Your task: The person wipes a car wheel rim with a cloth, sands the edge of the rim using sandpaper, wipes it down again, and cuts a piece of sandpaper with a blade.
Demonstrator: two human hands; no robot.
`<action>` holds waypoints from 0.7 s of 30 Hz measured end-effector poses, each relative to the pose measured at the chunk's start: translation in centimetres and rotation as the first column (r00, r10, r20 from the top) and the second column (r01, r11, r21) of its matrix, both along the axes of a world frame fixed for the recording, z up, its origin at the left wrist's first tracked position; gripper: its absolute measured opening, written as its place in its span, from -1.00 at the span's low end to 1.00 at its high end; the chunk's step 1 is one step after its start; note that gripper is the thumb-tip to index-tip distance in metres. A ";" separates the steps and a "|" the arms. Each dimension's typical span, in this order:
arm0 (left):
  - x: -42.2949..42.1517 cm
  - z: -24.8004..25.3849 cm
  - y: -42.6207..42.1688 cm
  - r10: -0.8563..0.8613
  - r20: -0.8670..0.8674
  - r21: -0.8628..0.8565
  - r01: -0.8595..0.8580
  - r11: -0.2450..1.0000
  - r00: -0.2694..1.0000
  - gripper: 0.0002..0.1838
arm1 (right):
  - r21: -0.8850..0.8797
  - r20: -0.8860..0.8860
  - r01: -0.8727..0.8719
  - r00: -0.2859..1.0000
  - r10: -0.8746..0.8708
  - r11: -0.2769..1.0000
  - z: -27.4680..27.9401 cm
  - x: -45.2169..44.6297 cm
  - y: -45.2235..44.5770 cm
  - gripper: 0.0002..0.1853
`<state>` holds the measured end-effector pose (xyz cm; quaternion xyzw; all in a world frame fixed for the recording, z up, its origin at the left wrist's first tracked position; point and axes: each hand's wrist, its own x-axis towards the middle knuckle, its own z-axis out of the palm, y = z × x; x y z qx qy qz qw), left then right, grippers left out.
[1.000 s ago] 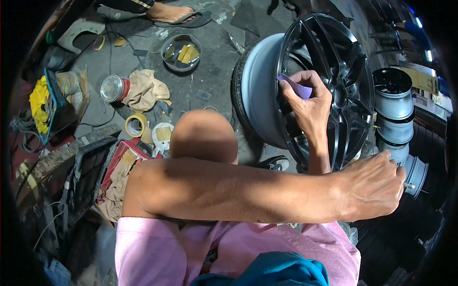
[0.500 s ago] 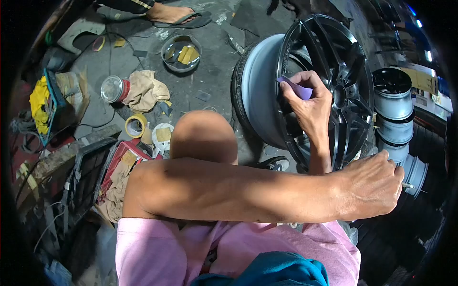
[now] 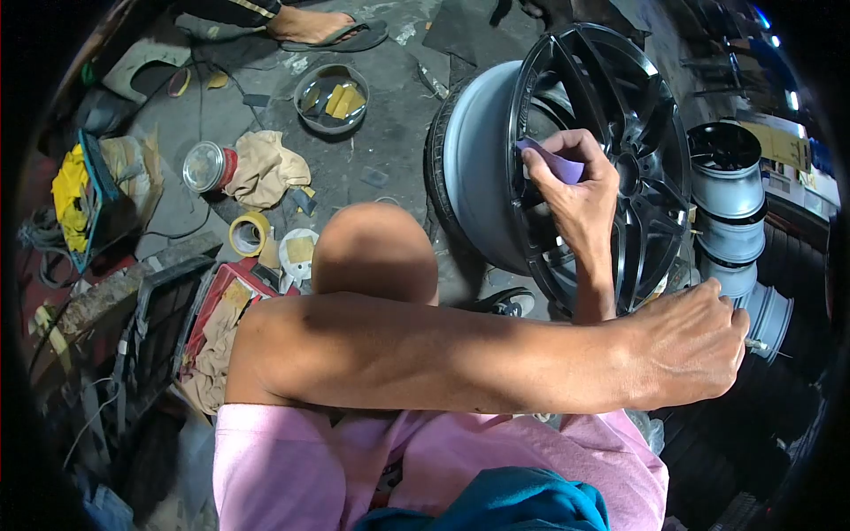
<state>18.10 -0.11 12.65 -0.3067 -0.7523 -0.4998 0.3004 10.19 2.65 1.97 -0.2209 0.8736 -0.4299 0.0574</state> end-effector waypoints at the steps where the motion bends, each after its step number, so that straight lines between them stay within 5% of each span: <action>1: 0.0 0.0 -0.1 -0.003 -0.001 -0.001 0.003 1.000 1.000 -0.80 | 0.014 0.040 0.005 0.999 -0.006 1.000 0.1 0.2 -0.2 -0.83; 4: -0.1 -0.1 -0.3 -0.014 -0.029 -0.064 0.012 0.998 0.999 -0.80 | 0.049 -0.068 -0.041 0.997 0.044 0.998 -0.8 -0.3 -0.2 -0.83; 21: -0.6 0.2 -0.6 -0.039 -0.021 -0.023 0.038 0.999 0.999 -0.81 | 0.036 -0.030 0.018 0.999 -0.017 0.999 -0.5 -0.4 -0.5 -0.82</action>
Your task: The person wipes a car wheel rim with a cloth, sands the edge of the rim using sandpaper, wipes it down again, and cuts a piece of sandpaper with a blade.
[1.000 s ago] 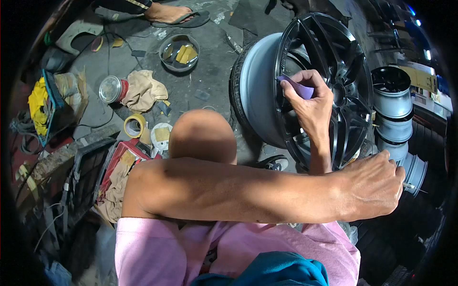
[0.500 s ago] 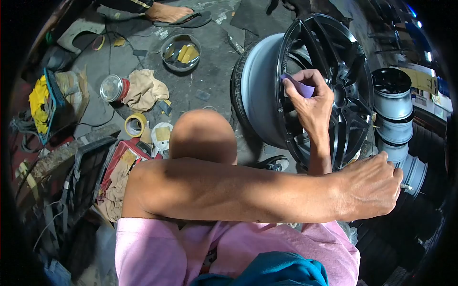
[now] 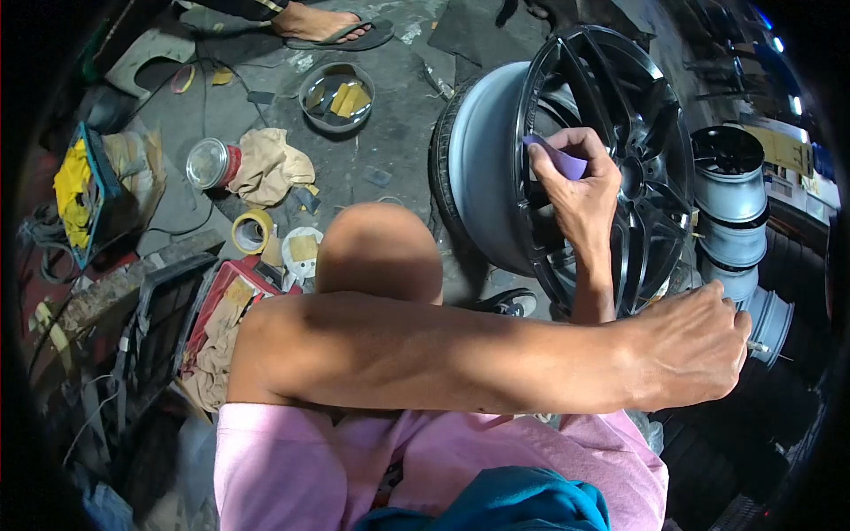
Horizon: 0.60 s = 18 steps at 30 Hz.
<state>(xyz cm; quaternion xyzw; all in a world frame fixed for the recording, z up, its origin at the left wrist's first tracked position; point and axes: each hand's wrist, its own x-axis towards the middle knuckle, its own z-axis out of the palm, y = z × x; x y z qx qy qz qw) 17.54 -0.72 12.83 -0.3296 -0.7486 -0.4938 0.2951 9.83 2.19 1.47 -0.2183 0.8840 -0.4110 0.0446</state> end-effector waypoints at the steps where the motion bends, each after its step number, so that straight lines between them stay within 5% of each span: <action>1: 0.1 -0.1 0.0 0.002 0.003 -0.001 -0.002 1.000 1.000 -0.81 | 0.015 0.001 0.039 0.999 -0.039 0.999 0.1 0.1 0.0 -0.81; 10: 0.5 -0.2 0.0 -0.026 0.010 0.009 0.026 1.000 1.000 -0.81 | -0.096 0.068 -0.001 0.998 0.008 0.995 -0.4 0.1 0.1 -0.79; 13: 0.6 -0.3 0.1 0.054 -0.028 0.012 -0.054 0.998 0.998 -0.81 | 0.054 -0.029 0.054 0.998 -0.053 0.997 -0.1 0.3 0.4 -0.80; 15: 0.6 0.1 -0.1 0.000 0.008 -0.006 0.000 1.000 1.000 -0.80 | -0.013 -0.077 0.102 0.992 -0.103 0.995 0.0 0.7 0.7 -0.80; 18: 1.0 -0.1 -1.5 0.011 -0.042 -0.016 -0.012 1.000 0.999 -0.82 | -0.004 -0.004 -0.026 1.000 0.026 1.000 1.2 3.8 1.8 -0.80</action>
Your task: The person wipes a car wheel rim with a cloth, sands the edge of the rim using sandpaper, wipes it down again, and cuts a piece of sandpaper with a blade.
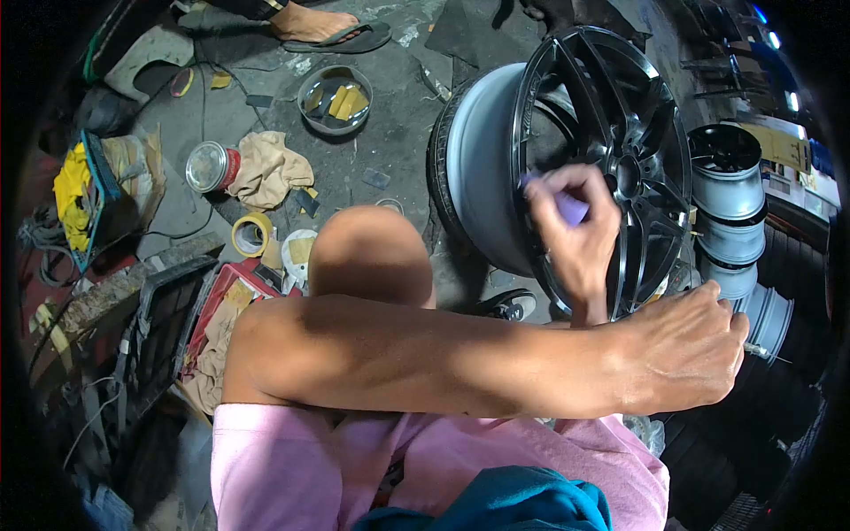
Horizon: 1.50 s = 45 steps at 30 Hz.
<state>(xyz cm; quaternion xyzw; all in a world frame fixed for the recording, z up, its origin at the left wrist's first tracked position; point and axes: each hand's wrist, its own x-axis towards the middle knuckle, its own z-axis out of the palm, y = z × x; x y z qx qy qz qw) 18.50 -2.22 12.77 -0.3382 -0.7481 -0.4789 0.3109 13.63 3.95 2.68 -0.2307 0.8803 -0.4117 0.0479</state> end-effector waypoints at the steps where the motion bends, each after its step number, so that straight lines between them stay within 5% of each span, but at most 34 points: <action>1: 0.1 0.0 -0.1 -0.003 -0.007 -0.003 0.003 1.000 1.000 -0.82 | -0.015 0.051 -0.102 0.993 0.103 0.995 -0.3 1.2 0.8 -0.81; 3: 0.5 -0.2 0.1 0.033 0.046 0.070 -0.036 0.997 0.998 -0.86 | 0.007 0.076 -0.275 0.959 0.274 0.961 -0.8 4.4 1.5 -0.84; 5: 0.6 -0.2 -0.5 0.022 0.066 0.074 -0.027 0.997 0.998 -0.89 | 0.134 -0.093 -0.388 0.911 0.401 0.912 -2.0 6.3 2.0 -0.84; 9: 0.4 -0.9 -1.2 0.036 0.040 -0.041 -0.034 0.999 0.999 -0.85 | 0.213 -0.199 -0.351 0.898 0.393 0.912 -2.2 7.1 1.5 -0.74; 11: 0.3 -1.6 -1.2 0.093 0.053 -0.097 -0.088 0.991 0.994 -0.84 | 0.264 -0.112 -0.343 0.917 0.382 0.901 -0.5 7.1 1.0 -0.66; 12: 0.0 -2.1 -1.2 0.174 0.006 -0.230 -0.168 0.959 0.985 -0.83 | 0.285 -0.197 -0.300 0.911 0.362 0.910 -0.3 6.8 0.9 -0.65; 17: -4.2 -1.4 -7.4 0.250 0.051 -0.006 -0.250 0.968 0.967 -0.88 | 0.499 -0.347 -0.174 0.858 0.380 0.849 -3.3 3.8 4.2 -0.47; 21: -6.8 -1.7 -12.9 0.359 0.128 0.137 -0.375 0.917 0.924 -0.81 | 0.544 -0.487 -0.145 0.748 0.452 0.826 -2.2 1.4 1.8 -0.61; 27: -6.7 0.3 -15.3 0.294 0.432 0.273 -0.434 0.858 0.853 -0.80 | 0.506 -0.544 -0.137 0.716 0.438 0.852 -1.9 -0.3 -0.3 -0.65; 29: -7.3 -0.7 -15.7 0.290 0.411 0.272 -0.420 0.866 0.864 -0.80 | 0.570 -0.508 -0.121 0.725 0.465 0.812 -1.5 -0.3 -0.6 -0.65; 32: -7.2 -1.1 -16.6 0.229 0.556 0.298 -0.448 0.843 0.799 -0.81 | 0.509 -0.515 -0.164 0.728 0.452 0.845 -1.1 1.6 1.1 -0.67; 37: -8.2 -2.6 -17.4 0.303 0.499 0.217 -0.456 0.863 0.812 -0.80 | 0.357 -0.436 -0.255 0.805 0.402 0.899 1.3 1.7 6.9 -0.82; 40: -6.6 -1.0 -12.4 0.017 0.526 0.181 -0.131 0.975 0.850 -0.78 | -0.047 -0.219 -0.154 0.966 0.140 0.987 3.5 -2.2 9.7 -0.84; 42: -5.7 -0.6 -8.3 -0.186 0.602 0.155 0.116 0.981 0.776 -0.82 | -0.409 0.227 0.096 0.974 0.000 0.907 4.5 -4.2 11.5 -0.69; 45: -4.4 -0.8 -3.2 -0.378 0.730 0.195 0.356 0.914 0.570 -0.80 | -0.795 0.419 0.194 0.861 0.289 0.575 7.0 -4.3 12.1 -0.41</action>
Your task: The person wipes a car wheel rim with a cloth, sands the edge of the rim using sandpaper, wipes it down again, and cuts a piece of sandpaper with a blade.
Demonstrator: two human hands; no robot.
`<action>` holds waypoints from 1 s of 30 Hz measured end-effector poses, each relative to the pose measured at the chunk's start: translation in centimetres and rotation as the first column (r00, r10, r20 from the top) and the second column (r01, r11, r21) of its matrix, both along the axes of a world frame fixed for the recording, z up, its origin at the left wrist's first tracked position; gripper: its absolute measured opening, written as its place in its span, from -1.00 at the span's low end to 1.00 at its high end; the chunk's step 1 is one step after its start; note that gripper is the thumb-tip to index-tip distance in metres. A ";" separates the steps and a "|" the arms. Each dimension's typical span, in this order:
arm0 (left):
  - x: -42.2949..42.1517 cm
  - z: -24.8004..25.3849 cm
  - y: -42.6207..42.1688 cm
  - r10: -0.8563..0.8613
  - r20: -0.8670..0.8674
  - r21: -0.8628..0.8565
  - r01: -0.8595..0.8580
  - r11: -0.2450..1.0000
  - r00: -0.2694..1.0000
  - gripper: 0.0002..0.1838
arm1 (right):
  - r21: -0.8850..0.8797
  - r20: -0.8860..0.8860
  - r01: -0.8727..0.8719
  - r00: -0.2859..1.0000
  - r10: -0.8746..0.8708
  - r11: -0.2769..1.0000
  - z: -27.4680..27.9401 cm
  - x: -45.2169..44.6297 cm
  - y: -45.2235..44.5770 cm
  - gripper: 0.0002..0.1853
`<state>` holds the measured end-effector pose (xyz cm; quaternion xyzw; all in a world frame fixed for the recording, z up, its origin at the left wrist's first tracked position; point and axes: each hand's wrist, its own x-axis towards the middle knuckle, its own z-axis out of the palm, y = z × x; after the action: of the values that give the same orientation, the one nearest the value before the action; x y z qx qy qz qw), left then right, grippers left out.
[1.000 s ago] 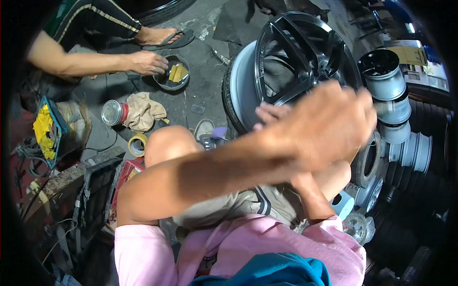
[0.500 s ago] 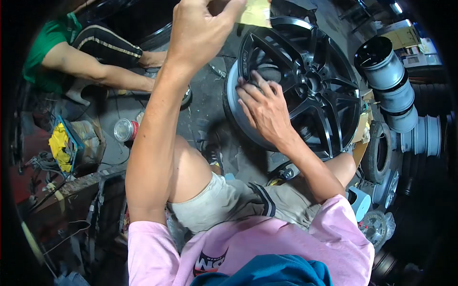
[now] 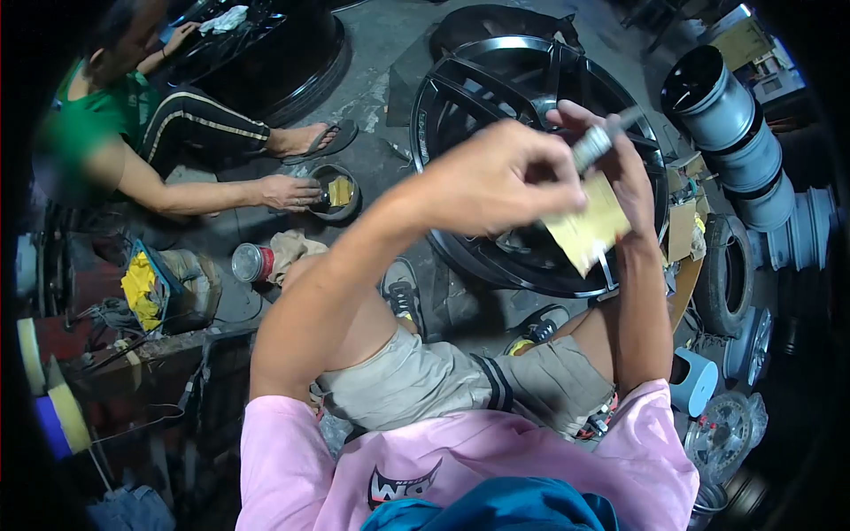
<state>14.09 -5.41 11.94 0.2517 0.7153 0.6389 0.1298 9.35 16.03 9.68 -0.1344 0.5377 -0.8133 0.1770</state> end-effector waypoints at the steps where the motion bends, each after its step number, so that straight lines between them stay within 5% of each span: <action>1: 0.2 -0.6 1.4 -0.043 0.004 0.021 0.043 0.999 0.999 -0.79 | -0.019 -0.044 -0.044 0.998 0.043 0.999 -0.3 0.1 0.8 -0.36; 6: 0.6 -1.5 4.3 -0.128 0.138 0.024 0.126 0.992 0.982 -0.77 | -0.112 -0.029 -0.038 0.999 0.035 0.993 -2.3 1.5 4.2 -0.34; 10: -0.4 -0.6 4.4 -0.011 0.279 0.132 -0.027 0.991 0.960 -0.85 | -0.249 0.101 -0.018 0.994 0.044 0.968 -0.4 2.7 3.5 -0.34; 12: -1.0 0.4 4.4 0.001 0.258 0.128 -0.036 0.991 0.966 -0.84 | -0.076 -0.054 0.073 0.996 -0.078 0.994 -0.3 1.9 3.3 -0.44; 16: -2.1 0.8 3.2 0.132 0.038 0.047 -0.134 0.990 0.990 -0.80 | -0.200 -0.075 0.270 0.954 -0.289 0.942 -1.0 0.2 4.5 -0.48; 22: -4.0 0.9 -1.4 0.420 0.039 -0.063 -0.417 0.907 0.907 -0.72 | 0.082 -0.337 0.410 0.869 -0.362 0.908 1.0 1.4 6.2 -0.51; 25: -4.9 -0.1 -2.4 0.483 -0.033 -0.007 -0.484 0.875 0.875 -0.70 | 0.298 -0.504 0.435 0.827 -0.247 0.850 0.4 1.9 5.1 -0.67; 30: -4.4 0.3 -3.0 0.579 -0.113 0.067 -0.576 0.815 0.807 -0.71 | 0.363 -0.693 0.507 0.708 -0.137 0.782 -0.2 1.5 4.0 -0.67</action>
<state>9.66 -8.39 12.26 0.0649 0.7553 0.6410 -0.1204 10.83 20.05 9.45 -0.2450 0.7823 -0.5564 -0.1358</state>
